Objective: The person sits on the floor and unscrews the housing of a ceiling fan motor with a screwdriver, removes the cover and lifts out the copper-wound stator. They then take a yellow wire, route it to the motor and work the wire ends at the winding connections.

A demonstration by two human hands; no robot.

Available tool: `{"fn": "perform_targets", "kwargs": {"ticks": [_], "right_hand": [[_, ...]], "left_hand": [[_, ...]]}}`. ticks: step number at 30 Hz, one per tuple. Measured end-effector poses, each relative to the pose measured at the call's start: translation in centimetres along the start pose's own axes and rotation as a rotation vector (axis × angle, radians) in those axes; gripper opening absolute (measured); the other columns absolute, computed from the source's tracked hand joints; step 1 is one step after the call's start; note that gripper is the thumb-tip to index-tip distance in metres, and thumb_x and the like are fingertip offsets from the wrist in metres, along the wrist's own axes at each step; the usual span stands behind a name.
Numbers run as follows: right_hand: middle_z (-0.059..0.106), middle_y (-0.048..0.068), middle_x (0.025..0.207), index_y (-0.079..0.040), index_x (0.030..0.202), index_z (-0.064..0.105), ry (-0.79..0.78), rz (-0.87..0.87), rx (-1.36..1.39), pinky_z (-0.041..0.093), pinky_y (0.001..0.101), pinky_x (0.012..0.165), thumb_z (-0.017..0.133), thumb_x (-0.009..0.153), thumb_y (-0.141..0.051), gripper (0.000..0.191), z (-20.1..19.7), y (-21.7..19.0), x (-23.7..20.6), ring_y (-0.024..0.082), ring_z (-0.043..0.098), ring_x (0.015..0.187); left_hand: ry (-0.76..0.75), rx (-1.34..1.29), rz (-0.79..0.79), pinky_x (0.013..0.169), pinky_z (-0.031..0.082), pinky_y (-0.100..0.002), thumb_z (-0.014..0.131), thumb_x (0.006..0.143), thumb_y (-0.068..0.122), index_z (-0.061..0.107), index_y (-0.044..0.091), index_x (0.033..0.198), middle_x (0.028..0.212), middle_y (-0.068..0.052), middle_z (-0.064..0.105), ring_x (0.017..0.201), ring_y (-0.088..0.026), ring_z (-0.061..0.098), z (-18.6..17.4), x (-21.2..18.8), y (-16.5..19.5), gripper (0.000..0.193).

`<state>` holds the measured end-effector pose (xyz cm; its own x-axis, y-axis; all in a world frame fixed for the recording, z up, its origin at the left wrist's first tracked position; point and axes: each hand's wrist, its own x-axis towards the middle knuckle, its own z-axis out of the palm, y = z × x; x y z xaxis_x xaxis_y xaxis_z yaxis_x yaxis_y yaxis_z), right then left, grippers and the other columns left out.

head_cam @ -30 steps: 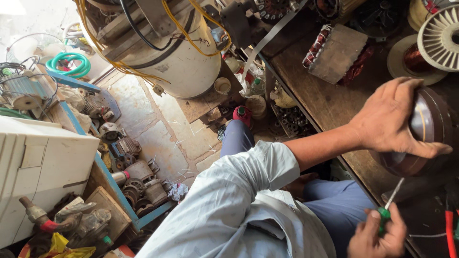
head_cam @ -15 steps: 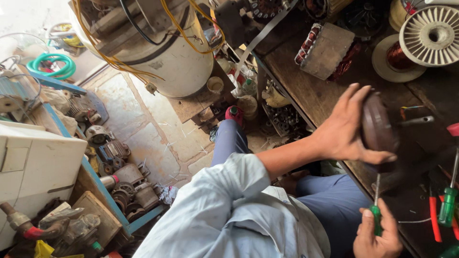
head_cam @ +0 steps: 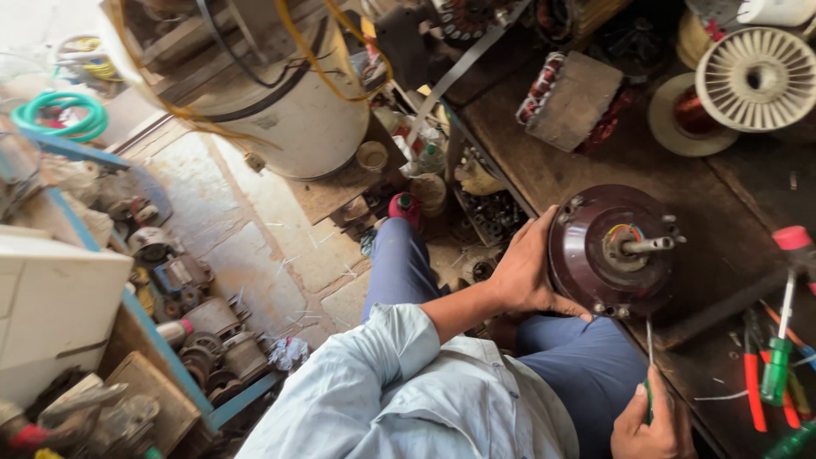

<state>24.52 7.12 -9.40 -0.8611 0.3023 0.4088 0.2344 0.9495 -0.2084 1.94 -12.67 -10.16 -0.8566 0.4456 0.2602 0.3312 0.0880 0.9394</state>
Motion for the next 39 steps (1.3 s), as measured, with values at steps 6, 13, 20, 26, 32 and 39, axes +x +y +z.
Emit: {"fn": "perform_targets", "kwargs": {"ticks": [6, 13, 20, 26, 32, 39], "right_hand": [[0.073, 0.021, 0.118, 0.002, 0.136, 0.068, 0.059, 0.237, 0.248, 0.056, 0.0366, 0.093, 0.067, 0.109, -0.013, 0.031, -1.1, 0.1, -0.9, 0.028, 0.071, 0.104], [0.077, 0.011, 0.101, -0.005, 0.136, 0.067, 0.027, 0.604, 0.467, 0.050, 0.0322, 0.065, 0.061, 0.105, -0.014, 0.034, -2.8, -1.4, -1.4, 0.018, 0.059, 0.068], [0.072, 0.018, 0.107, 0.000, 0.129, 0.066, 0.024, 0.291, 0.224, 0.055, 0.0360, 0.083, 0.069, 0.101, -0.011, 0.031, -4.0, -3.0, -1.0, 0.030, 0.072, 0.093], [0.072, 0.017, 0.104, 0.000, 0.123, 0.069, 0.040, 0.293, 0.219, 0.056, 0.0349, 0.083, 0.073, 0.098, -0.007, 0.026, -4.0, -2.2, -0.3, 0.030, 0.073, 0.092], [0.073, 0.017, 0.106, 0.000, 0.123, 0.070, 0.002, 0.216, 0.292, 0.058, 0.0339, 0.084, 0.075, 0.097, -0.006, 0.027, -4.1, 1.3, -0.1, 0.028, 0.073, 0.095], [0.073, 0.018, 0.107, 0.002, 0.124, 0.069, 0.000, 0.196, 0.365, 0.058, 0.0340, 0.084, 0.075, 0.097, -0.005, 0.029, -3.5, 2.6, -0.6, 0.028, 0.073, 0.096]], "left_hand": [[0.063, 0.239, 0.077, 0.131, 0.010, -0.060, 0.084, 0.060, 0.075, 0.002, -0.016, 0.157, 0.164, -0.044, 0.011, 0.157, -0.060, 0.008, 4.2, -2.2, -0.4, 0.157], [0.028, -0.088, 0.224, 0.136, 0.021, -0.050, 0.084, 0.072, 0.073, 0.007, -0.011, 0.161, 0.170, -0.035, 0.013, 0.162, -0.045, 0.022, 0.6, -1.1, -1.6, 0.145], [-0.316, -0.440, -0.009, 0.131, 0.030, -0.043, 0.072, 0.103, 0.053, 0.024, -0.008, 0.161, 0.165, -0.029, 0.038, 0.157, -0.037, 0.038, 0.5, 9.5, -4.4, 0.097], [-0.354, -0.589, -0.067, 0.122, 0.037, -0.034, 0.059, 0.111, 0.034, 0.043, -0.006, 0.153, 0.150, -0.018, 0.057, 0.141, -0.024, 0.052, 3.1, 10.2, -5.0, 0.061], [-0.415, -0.702, -0.018, 0.123, 0.039, -0.032, 0.055, 0.115, 0.032, 0.048, -0.003, 0.153, 0.148, -0.012, 0.059, 0.138, -0.019, 0.053, 3.2, 10.4, -5.0, 0.052], [-0.407, -0.628, 0.011, 0.122, 0.039, -0.032, 0.053, 0.116, 0.034, 0.051, -0.001, 0.151, 0.146, -0.011, 0.061, 0.137, -0.018, 0.054, 3.2, 10.3, -5.3, 0.050]]}}
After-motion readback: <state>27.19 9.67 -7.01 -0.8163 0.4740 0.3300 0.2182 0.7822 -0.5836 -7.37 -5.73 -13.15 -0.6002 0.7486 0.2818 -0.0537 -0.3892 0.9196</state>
